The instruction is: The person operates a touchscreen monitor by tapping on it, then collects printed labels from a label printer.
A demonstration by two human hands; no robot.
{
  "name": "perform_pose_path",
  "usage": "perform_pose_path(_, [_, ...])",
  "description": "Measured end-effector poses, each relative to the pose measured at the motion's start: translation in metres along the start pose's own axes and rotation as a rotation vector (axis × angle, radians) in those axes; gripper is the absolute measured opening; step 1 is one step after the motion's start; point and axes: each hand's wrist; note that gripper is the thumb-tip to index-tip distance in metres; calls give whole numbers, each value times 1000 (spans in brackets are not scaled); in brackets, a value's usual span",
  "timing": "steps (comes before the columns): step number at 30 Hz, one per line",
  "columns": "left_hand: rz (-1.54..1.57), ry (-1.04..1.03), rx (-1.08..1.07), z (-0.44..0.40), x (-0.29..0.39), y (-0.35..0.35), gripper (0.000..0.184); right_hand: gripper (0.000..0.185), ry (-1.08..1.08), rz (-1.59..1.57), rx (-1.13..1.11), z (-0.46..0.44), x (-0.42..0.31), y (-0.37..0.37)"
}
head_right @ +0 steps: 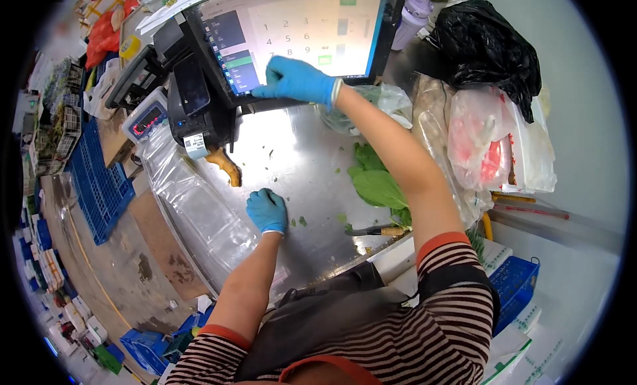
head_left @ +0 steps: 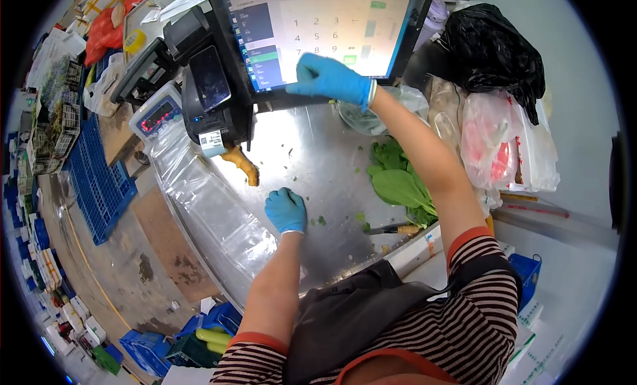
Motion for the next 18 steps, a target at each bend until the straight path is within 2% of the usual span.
perform_pose_path(2, [-3, -1, -7, 0, -1, -1, 11, 45, -76, -34, -59, 18, 17, -4])
perform_pose_path(5, [4, -3, -16, 2, -3, -5, 12, 45, -78, -67, -43, 32, 55, -2])
perform_pose_path(6, [10, 1, -16, 2, -3, -7, 12, 46, -83, 54, 22, 32, 62, 3])
perform_pose_path(10, [-12, -9, -7, 4, -3, -11, 12, 45, -195, 3, 138, 28, 83, 22])
perform_pose_path(13, [-11, -11, -7, 3, -4, -10, 12, 44, -253, -48, 97, 27, 85, 28])
perform_pose_path(18, [-1, -12, 10, 3, -2, -6, 13, 45, -128, -26, 62, 38, 80, 18])
Point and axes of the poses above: each hand's wrist, its own z-axis away from the middle knuckle, its own y-axis out of the back of the hand, x = y × z, and after that the axes turned 7 degrees about -y, right-handed
